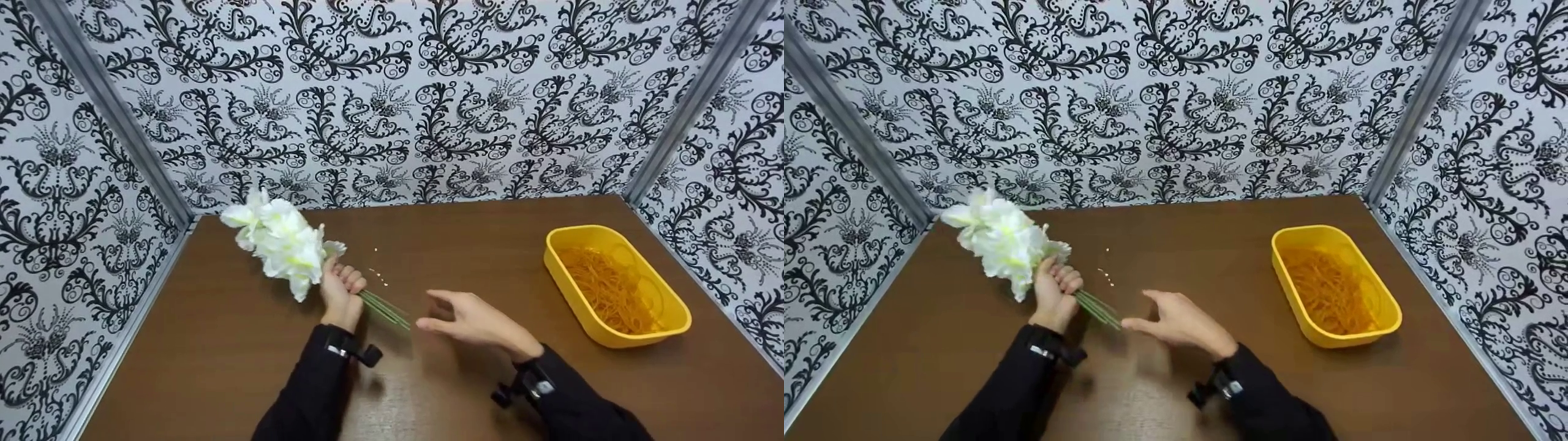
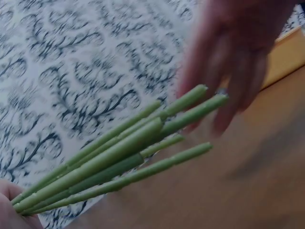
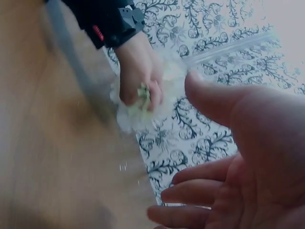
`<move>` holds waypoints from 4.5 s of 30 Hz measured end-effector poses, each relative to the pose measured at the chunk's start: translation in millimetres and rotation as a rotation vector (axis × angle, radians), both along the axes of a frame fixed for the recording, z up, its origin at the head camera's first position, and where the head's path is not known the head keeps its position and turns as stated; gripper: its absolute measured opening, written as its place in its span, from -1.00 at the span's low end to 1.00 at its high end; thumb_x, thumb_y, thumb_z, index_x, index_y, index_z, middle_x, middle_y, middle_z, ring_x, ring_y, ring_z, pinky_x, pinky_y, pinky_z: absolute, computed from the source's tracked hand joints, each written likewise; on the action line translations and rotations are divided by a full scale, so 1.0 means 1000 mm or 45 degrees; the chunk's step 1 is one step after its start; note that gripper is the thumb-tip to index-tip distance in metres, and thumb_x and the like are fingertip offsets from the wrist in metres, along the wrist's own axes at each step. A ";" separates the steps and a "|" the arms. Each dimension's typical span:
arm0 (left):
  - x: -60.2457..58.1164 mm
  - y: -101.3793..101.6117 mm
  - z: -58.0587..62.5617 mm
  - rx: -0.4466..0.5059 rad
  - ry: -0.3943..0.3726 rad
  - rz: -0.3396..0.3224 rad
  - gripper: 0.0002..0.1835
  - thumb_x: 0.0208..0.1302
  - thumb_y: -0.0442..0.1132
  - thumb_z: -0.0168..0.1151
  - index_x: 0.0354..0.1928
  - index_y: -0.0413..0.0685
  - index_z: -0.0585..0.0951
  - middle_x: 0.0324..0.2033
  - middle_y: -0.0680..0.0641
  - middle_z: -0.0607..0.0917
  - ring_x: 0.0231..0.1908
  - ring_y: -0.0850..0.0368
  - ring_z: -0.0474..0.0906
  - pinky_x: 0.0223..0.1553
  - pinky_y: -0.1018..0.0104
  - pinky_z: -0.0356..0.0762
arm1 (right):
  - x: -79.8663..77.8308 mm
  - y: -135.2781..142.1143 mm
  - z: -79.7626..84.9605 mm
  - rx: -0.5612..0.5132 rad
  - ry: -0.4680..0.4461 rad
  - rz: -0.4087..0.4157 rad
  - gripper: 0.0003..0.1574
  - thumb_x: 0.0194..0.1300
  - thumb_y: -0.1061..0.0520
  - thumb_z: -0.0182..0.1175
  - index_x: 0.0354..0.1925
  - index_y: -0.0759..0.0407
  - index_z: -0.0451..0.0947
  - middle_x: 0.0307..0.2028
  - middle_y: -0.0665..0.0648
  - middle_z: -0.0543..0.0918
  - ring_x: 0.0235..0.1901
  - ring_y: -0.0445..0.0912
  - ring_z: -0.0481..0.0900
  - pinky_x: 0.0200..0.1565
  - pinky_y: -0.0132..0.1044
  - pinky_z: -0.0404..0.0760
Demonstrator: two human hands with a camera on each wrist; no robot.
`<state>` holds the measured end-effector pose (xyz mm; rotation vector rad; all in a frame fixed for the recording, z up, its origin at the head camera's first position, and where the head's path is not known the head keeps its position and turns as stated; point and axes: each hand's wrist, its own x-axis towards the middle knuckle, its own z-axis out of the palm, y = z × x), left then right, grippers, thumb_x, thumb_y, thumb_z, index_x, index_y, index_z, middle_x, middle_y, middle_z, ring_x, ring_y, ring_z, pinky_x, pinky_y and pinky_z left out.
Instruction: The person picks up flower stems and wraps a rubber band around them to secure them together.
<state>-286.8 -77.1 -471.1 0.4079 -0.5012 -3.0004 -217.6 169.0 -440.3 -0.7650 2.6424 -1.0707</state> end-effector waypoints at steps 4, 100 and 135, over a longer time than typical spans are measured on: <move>0.008 0.024 0.003 -0.027 0.067 -0.020 -0.52 0.58 -0.19 -0.11 -0.61 0.08 0.12 -0.75 0.16 0.07 -0.80 0.36 0.03 -0.75 0.55 -0.08 | -0.009 -0.022 -0.002 -0.021 0.045 0.072 -0.11 0.35 -0.28 0.30 0.27 0.40 0.45 0.04 0.28 0.68 -0.01 0.07 0.67 0.07 -0.01 0.64; 0.036 -0.019 0.072 0.354 0.408 -0.482 -0.42 0.66 -0.08 -0.28 -0.70 0.09 0.07 -0.77 0.20 0.02 -0.74 0.36 -0.21 -0.81 0.58 -0.22 | -0.022 0.257 -0.006 0.644 0.117 -0.433 -0.03 0.37 -0.11 0.29 0.33 0.62 0.21 0.16 0.80 0.29 0.14 0.67 0.27 0.16 0.52 0.28; 0.037 -0.017 0.066 0.345 0.518 -0.491 -0.45 0.66 -0.06 -0.40 -0.65 0.11 -0.01 -0.75 0.19 -0.01 -0.75 0.34 -0.20 -0.80 0.56 -0.19 | -0.016 0.257 0.017 0.577 0.217 -0.612 -0.62 0.43 0.03 0.22 -0.02 0.32 0.68 -0.09 0.50 0.67 -0.14 0.54 0.56 -0.24 0.41 0.51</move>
